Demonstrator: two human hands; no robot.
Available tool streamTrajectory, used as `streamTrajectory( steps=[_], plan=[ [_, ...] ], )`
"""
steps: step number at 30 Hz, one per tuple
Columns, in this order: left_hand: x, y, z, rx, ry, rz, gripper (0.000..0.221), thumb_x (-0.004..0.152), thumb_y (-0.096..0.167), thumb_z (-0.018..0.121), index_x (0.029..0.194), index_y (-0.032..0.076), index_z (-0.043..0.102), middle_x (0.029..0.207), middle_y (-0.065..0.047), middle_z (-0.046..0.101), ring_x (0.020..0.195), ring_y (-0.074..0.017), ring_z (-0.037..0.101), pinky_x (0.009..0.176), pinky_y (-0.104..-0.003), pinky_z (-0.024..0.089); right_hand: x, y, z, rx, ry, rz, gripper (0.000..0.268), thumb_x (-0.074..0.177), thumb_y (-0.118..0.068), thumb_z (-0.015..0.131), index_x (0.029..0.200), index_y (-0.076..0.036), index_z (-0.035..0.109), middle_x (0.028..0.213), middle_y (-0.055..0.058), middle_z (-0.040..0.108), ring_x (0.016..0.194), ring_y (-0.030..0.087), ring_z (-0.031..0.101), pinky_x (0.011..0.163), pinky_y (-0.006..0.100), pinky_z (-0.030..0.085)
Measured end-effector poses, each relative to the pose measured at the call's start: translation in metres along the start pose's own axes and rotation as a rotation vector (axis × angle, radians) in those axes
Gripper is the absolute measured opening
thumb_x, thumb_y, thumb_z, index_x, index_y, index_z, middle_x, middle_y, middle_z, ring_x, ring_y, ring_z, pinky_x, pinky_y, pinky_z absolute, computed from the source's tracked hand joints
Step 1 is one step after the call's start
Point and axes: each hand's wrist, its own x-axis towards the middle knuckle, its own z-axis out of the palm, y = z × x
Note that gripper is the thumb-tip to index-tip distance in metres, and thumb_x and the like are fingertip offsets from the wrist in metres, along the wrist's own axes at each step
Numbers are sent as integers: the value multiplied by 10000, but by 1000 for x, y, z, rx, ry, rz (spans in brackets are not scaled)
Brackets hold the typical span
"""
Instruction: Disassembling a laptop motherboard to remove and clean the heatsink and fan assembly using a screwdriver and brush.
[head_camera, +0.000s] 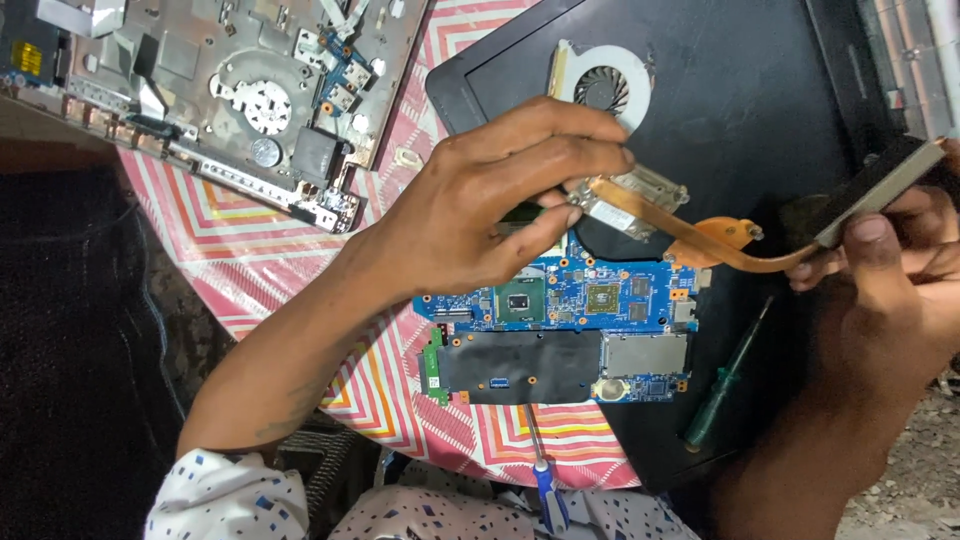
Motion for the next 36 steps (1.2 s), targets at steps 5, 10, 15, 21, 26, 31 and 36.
streamTrajectory(
  steps=[5,10,15,21,26,31,36],
  plan=[
    [0,-1,-1,7,-25,6,253,1088,-25,539,1338,6,525,1367,-217,516,1067,-290,664,838,-357,612,0,-18,10,-81,-3,-88,525,1085,-138,583,1539,-2,358,1059,103,489,592,197,503,549,274,479],
    [1,0,0,34,-13,-5,249,1068,-23,556,1316,-13,543,1354,-232,535,1022,-273,669,825,-346,601,-1,-26,15,-74,-2,-103,534,1052,-194,605,1503,-21,378,990,75,484,566,172,465,530,297,472],
    [2,0,0,34,16,-30,232,1065,-32,581,1296,-12,564,1344,-227,573,782,-178,620,751,-317,557,-1,-23,10,-67,-42,-93,543,1089,-177,581,1563,-26,365,1075,44,411,590,171,467,561,307,508],
    [4,5,-3,-22,81,-53,202,1080,-5,551,1280,-7,582,1333,-195,594,907,-224,623,836,-338,556,-2,-10,1,-91,-71,-88,446,1129,-98,488,1544,11,366,1075,130,442,606,234,525,603,314,522],
    [3,3,-2,-25,86,-35,184,1088,-11,539,1265,2,588,1317,-192,591,1015,-245,650,830,-342,523,-1,-8,3,-94,-86,-138,458,1125,-119,482,1530,53,354,860,178,440,585,231,516,685,317,495],
    [-1,-2,-1,-16,79,-24,179,1106,36,496,1265,24,578,1330,-177,566,1123,-286,675,859,-368,521,1,-2,1,4,-82,-118,591,1083,-69,445,1631,76,279,1203,201,339,594,271,482,623,347,483],
    [2,-1,-3,-11,66,20,295,1129,196,374,1253,10,566,1311,-199,559,1155,-329,661,867,-409,545,1,23,-21,-107,-148,-71,461,1191,-219,454,771,-41,517,746,110,552,781,202,570,1024,288,512]
  ],
)
